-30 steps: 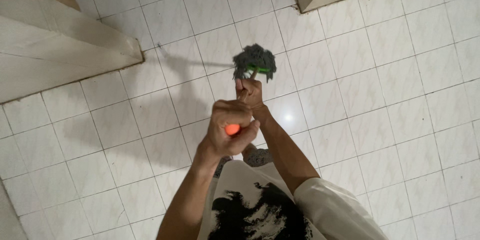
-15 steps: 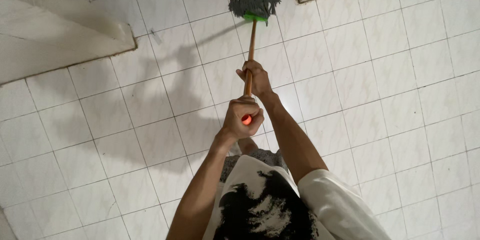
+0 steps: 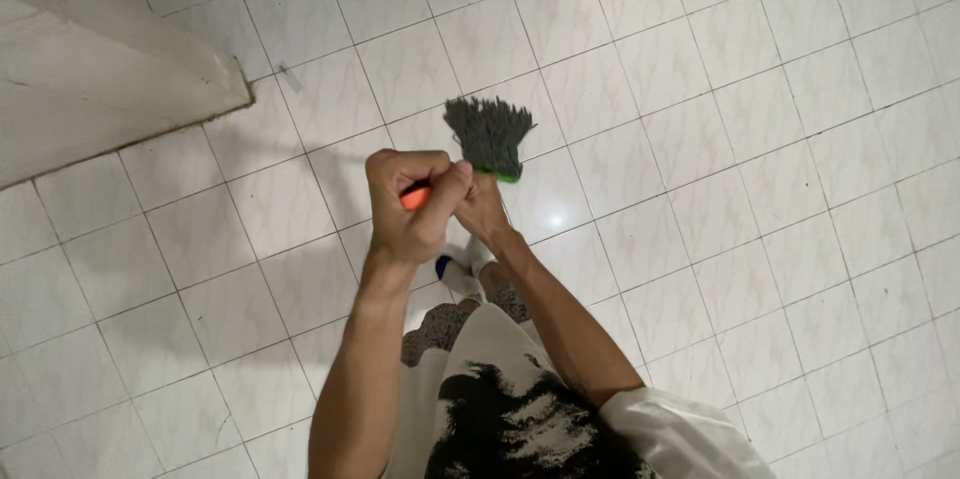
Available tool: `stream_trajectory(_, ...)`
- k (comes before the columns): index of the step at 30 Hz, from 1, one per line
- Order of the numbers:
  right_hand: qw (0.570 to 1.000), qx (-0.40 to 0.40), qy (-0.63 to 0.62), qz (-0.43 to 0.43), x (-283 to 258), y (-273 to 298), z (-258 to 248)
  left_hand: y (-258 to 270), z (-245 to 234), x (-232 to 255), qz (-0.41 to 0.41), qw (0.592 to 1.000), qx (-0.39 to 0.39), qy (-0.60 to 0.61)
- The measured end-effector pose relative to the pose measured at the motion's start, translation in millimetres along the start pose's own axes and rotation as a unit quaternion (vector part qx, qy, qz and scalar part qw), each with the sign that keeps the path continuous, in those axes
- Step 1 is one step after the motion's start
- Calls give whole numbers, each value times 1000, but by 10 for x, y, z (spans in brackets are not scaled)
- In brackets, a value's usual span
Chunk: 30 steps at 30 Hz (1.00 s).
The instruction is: The person mops a tiled floor using a string mop with a wooden handle. They move the mop back and forth along the walls and across the floor, cleaning the area around a doorway and a small floral mat.
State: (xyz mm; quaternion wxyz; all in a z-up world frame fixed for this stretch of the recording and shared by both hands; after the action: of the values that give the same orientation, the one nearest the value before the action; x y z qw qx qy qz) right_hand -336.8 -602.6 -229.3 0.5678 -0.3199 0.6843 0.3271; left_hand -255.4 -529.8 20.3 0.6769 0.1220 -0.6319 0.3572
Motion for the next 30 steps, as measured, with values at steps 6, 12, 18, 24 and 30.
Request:
stream_trajectory(6, 994, 46, 98, -18, 28, 113, 12, -129, -90, -93, -63, 991, 84, 82)
stream_trajectory(12, 951, 133, 177, -216, 86, -71, -309, -224, 152, -107, -4, 1000, 10, 22)
stream_trajectory(18, 946, 150, 159, -238, 240, -559, -993, -381, 903, -256, 82, 995, -63, 9)
stream_trajectory(24, 960, 105, 200, -167, 599, -1225, -1716, -485, 1467, -1108, 73, 992, -70, -74)
stream_trajectory(30, 970, 12, 188, -152, 1010, -1757, -2284, -509, 1727, -2046, 32, 984, -51, -167)
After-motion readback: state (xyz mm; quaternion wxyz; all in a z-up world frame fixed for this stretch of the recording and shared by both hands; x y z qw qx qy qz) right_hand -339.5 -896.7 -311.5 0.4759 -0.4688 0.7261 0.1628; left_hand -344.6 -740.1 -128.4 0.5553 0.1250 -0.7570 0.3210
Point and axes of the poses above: each hand's wrist, its own y-axis away from the middle knuckle, its own z-axis out of the palm, x = y × z, the point moved 5 cm from there along -y, towards the middle knuckle, and after that the axes turned 3 degrees about z, right-handed, at the moved point
